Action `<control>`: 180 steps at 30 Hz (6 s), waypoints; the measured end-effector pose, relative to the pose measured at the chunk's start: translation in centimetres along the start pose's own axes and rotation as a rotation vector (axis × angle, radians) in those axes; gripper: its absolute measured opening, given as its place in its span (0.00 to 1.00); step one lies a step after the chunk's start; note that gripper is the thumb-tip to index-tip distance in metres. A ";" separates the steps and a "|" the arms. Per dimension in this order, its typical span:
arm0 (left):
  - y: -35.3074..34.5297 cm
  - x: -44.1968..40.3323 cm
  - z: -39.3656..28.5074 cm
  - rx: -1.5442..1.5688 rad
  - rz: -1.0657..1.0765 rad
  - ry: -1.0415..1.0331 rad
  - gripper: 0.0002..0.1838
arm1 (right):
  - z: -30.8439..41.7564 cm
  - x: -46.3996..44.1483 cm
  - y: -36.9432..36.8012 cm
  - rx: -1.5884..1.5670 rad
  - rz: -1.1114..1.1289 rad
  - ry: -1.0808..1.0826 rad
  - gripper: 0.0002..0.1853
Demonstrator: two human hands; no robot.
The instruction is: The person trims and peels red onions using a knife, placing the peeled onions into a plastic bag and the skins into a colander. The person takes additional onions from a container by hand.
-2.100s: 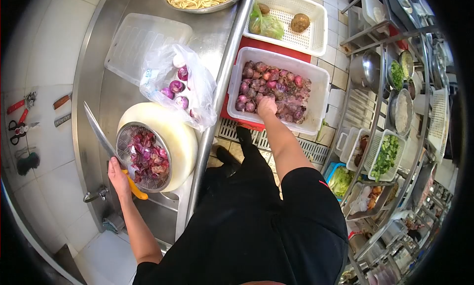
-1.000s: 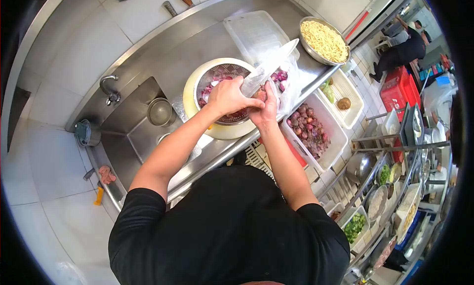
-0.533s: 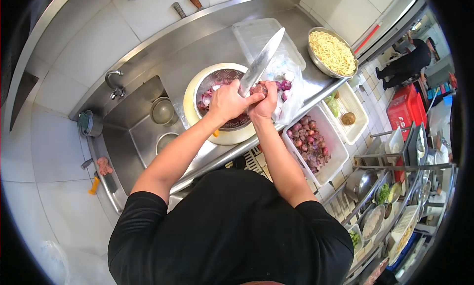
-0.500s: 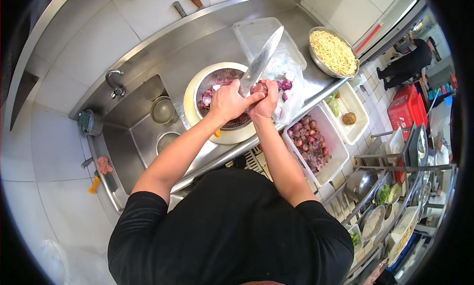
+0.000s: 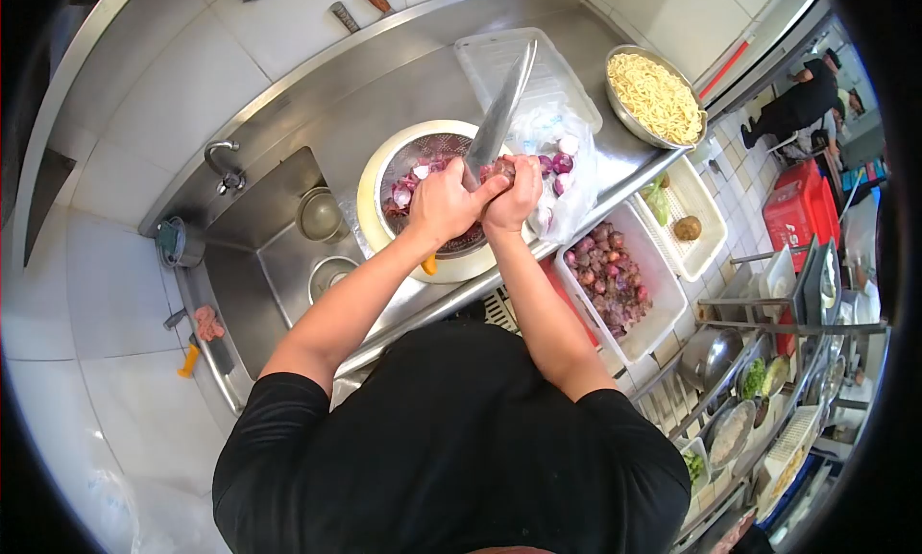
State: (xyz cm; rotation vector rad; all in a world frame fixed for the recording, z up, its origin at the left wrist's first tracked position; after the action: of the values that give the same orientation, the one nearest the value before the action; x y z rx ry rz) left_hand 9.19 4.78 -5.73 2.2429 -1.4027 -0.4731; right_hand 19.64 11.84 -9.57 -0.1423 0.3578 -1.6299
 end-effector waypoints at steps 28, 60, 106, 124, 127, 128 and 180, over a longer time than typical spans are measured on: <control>3.0 -3.0 7.9 0.272 -0.099 0.061 0.33 | -3.8 -0.3 -0.1 -0.446 1.068 -0.803 0.25; 0.5 -4.8 1.4 -0.036 0.120 -0.094 0.43 | -4.8 -2.0 0.2 -0.139 0.358 -0.252 0.21; 8.0 -4.5 7.4 -0.173 -0.063 -0.078 0.37 | -1.7 -4.3 0.2 0.041 0.782 -0.422 0.23; 9.8 -6.8 1.9 -0.333 0.079 -0.157 0.45 | 0.0 -2.8 -0.2 -0.163 0.949 -0.367 0.30; 9.3 -6.4 1.5 -0.259 0.103 -0.229 0.46 | 0.6 -2.8 -0.3 -0.186 1.013 -0.369 0.30; 9.1 -6.2 1.2 -0.205 0.134 -0.282 0.46 | 0.7 -2.7 -0.4 -0.190 1.045 -0.368 0.30; 8.5 -6.1 -1.3 -0.016 0.393 -0.342 0.37 | -0.8 -1.4 -1.2 -0.379 1.069 -0.704 0.26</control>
State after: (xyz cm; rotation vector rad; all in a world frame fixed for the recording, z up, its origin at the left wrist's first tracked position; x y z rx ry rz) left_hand 0.93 7.33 0.24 1.8631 -1.9479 -0.7487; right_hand 18.42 13.36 -9.82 -0.6660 0.1322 -0.3848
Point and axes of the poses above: each hand's wrist, its own x-axis away from the middle knuckle, its own y-axis out of the back of the hand, z = x × y, the point moved 4 cm from there along -x, towards the middle knuckle, and after that the axes turned 15 degrees about x, right-handed, at the moved point
